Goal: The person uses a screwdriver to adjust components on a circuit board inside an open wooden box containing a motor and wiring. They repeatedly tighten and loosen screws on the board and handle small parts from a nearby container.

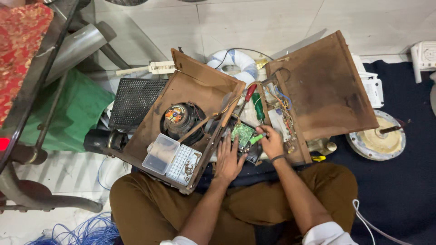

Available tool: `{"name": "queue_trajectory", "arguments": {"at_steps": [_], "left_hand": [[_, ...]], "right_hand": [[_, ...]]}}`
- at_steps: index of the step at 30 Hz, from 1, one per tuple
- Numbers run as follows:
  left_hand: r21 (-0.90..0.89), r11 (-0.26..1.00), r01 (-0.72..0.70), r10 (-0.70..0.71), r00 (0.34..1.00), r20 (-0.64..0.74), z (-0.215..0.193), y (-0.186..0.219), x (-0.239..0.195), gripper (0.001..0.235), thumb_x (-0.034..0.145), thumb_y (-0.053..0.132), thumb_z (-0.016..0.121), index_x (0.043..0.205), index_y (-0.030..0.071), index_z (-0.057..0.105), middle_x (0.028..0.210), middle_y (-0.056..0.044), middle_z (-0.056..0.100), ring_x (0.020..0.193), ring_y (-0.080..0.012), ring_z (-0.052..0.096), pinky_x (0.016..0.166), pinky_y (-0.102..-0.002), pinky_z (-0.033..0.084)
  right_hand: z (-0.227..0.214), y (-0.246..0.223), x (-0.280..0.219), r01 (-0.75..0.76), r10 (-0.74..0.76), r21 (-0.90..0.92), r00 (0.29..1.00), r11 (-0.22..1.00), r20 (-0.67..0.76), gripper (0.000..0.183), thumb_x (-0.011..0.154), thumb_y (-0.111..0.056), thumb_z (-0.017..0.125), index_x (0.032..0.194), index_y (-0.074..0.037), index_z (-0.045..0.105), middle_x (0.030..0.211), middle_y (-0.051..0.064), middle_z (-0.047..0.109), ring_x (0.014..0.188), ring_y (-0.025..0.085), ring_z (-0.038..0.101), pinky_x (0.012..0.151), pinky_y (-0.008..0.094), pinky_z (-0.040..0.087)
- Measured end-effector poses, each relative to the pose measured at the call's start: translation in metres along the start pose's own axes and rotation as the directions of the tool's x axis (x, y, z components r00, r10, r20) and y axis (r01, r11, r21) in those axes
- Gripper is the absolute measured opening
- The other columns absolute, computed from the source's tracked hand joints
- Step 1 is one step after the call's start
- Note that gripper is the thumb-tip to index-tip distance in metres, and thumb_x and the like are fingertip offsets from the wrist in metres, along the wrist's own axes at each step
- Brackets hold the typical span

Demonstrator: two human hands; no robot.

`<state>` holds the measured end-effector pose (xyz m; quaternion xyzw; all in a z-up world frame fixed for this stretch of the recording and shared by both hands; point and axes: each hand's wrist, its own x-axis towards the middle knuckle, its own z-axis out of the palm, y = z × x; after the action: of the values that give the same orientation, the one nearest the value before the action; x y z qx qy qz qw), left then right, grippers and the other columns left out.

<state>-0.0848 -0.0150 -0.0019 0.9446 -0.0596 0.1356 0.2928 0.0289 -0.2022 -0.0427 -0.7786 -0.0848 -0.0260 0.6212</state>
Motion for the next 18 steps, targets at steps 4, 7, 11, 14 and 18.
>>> {"name": "queue_trajectory", "arguments": {"at_steps": [4,7,11,14,18], "left_hand": [[0.049,0.997,0.055,-0.057,0.997,0.046,0.002,0.002,-0.007,0.087,0.094,0.041,0.066,0.16,0.004,0.023,0.167,-0.025,0.017,0.152,-0.0426,0.023,0.121,-0.058,0.018],[0.065,0.993,0.099,-0.105,0.99,0.09,0.001,0.001,-0.013,0.089,0.094,0.042,0.065,0.162,0.007,0.02,0.168,-0.024,0.015,0.152,-0.0417,0.021,0.121,-0.059,0.018],[0.059,0.989,0.134,-0.141,0.982,0.127,-0.004,0.004,-0.015,0.092,0.093,0.041,0.067,0.162,0.008,0.015,0.168,-0.023,0.012,0.154,-0.0407,0.017,0.121,-0.059,0.017],[0.056,0.985,0.161,-0.169,0.968,0.186,-0.008,0.006,-0.016,0.093,0.092,0.038,0.068,0.161,0.008,0.013,0.168,-0.022,0.009,0.154,-0.0397,0.013,0.12,-0.058,0.015],[0.022,0.988,0.154,-0.155,0.971,0.183,-0.013,0.005,-0.019,0.094,0.09,0.029,0.072,0.162,0.008,0.015,0.169,-0.022,0.011,0.155,-0.0399,0.014,0.122,-0.055,0.018]], "right_hand": [[0.002,-0.002,-0.002,-0.072,0.073,0.038,0.997,0.997,-0.035,0.028,0.102,-0.026,0.065,0.112,-0.001,0.071,0.082,0.002,0.069,0.067,0.008,0.065,0.058,0.025,0.052],[-0.001,-0.004,-0.005,-0.07,0.072,0.075,0.997,0.995,-0.035,0.038,0.109,-0.035,0.053,0.11,-0.002,0.072,0.074,0.002,0.065,0.063,0.008,0.06,0.058,0.024,0.048],[-0.004,-0.01,-0.008,-0.111,0.113,0.046,0.993,0.993,-0.034,0.048,0.111,-0.042,0.043,0.109,-0.003,0.072,0.062,0.002,0.062,0.056,0.009,0.053,0.054,0.025,0.041],[-0.004,-0.014,-0.014,-0.132,0.132,-0.009,0.991,0.991,-0.023,0.052,0.111,-0.043,0.036,0.11,-0.005,0.071,0.058,0.001,0.061,0.052,0.009,0.049,0.052,0.026,0.04],[-0.005,-0.016,-0.02,-0.082,0.083,-0.089,0.996,0.993,0.013,0.054,0.112,-0.044,0.032,0.109,-0.005,0.071,0.059,0.001,0.061,0.053,0.007,0.05,0.054,0.025,0.042]]}}
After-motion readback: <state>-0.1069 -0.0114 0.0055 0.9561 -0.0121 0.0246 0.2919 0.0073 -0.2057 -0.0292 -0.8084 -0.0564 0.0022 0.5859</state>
